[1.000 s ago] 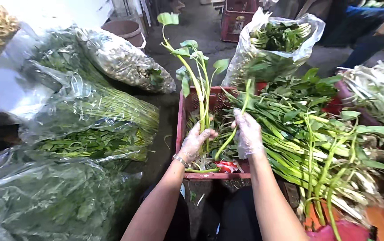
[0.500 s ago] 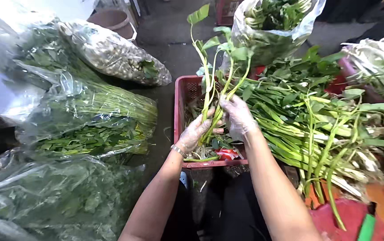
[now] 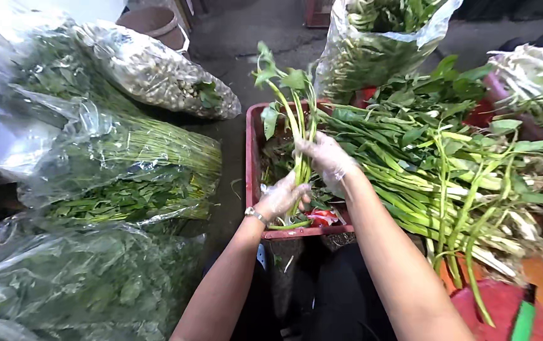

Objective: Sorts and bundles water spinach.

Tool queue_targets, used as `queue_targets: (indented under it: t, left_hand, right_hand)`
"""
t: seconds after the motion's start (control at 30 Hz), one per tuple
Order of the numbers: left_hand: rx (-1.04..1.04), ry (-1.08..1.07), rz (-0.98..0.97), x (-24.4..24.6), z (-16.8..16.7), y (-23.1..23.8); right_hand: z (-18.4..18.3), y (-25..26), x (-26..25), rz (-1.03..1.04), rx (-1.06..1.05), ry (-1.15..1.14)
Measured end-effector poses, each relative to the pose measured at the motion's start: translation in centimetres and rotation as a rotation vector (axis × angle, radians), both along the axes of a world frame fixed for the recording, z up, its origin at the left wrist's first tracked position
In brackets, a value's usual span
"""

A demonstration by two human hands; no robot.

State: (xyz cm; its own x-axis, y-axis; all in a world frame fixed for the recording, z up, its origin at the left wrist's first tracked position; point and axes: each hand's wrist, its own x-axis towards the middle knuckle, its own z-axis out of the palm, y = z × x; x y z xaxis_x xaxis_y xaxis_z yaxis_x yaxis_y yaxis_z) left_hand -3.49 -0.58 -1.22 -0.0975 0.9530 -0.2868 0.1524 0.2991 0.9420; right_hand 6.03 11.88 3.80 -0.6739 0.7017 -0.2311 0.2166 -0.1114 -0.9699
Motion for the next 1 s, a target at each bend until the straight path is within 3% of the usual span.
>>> queue_targets:
  t: [0.07, 0.13, 0.37, 0.53, 0.73, 0.9, 1.0]
  left_hand:
    - [-0.095, 0.128, -0.028, 0.2, 0.5, 0.3]
    - [-0.053, 0.159, -0.011, 0.0, 0.4, 0.4]
    - [0.222, 0.007, 0.223, 0.6, 0.1, 0.8]
    - [0.212, -0.102, 0.216, 0.8, 0.5, 0.8]
    - [0.168, 0.212, 0.151, 1.0, 0.3, 0.7]
    - [0.120, -0.238, 0.236, 1.5, 0.6, 0.2]
    - [0.101, -0.297, 0.221, 1.5, 0.0, 0.4]
  right_hand:
    - [-0.4, -0.3, 0.1, -0.015, 0.035, 0.014]
    - [-1.0, -0.3, 0.1, -0.035, 0.044, 0.049]
    - [-0.6, -1.3, 0.5, 0.046, 0.138, 0.072]
    - [0.2, -1.0, 0.6, -0.072, 0.155, 0.071]
    - [0.3, -1.2, 0.3, -0.035, 0.016, 0.075]
    - [0.0, -1.1, 0.1, -0.050, -0.018, 0.146]
    - [-0.2, -0.8, 1.1, 0.030, 0.051, 0.066]
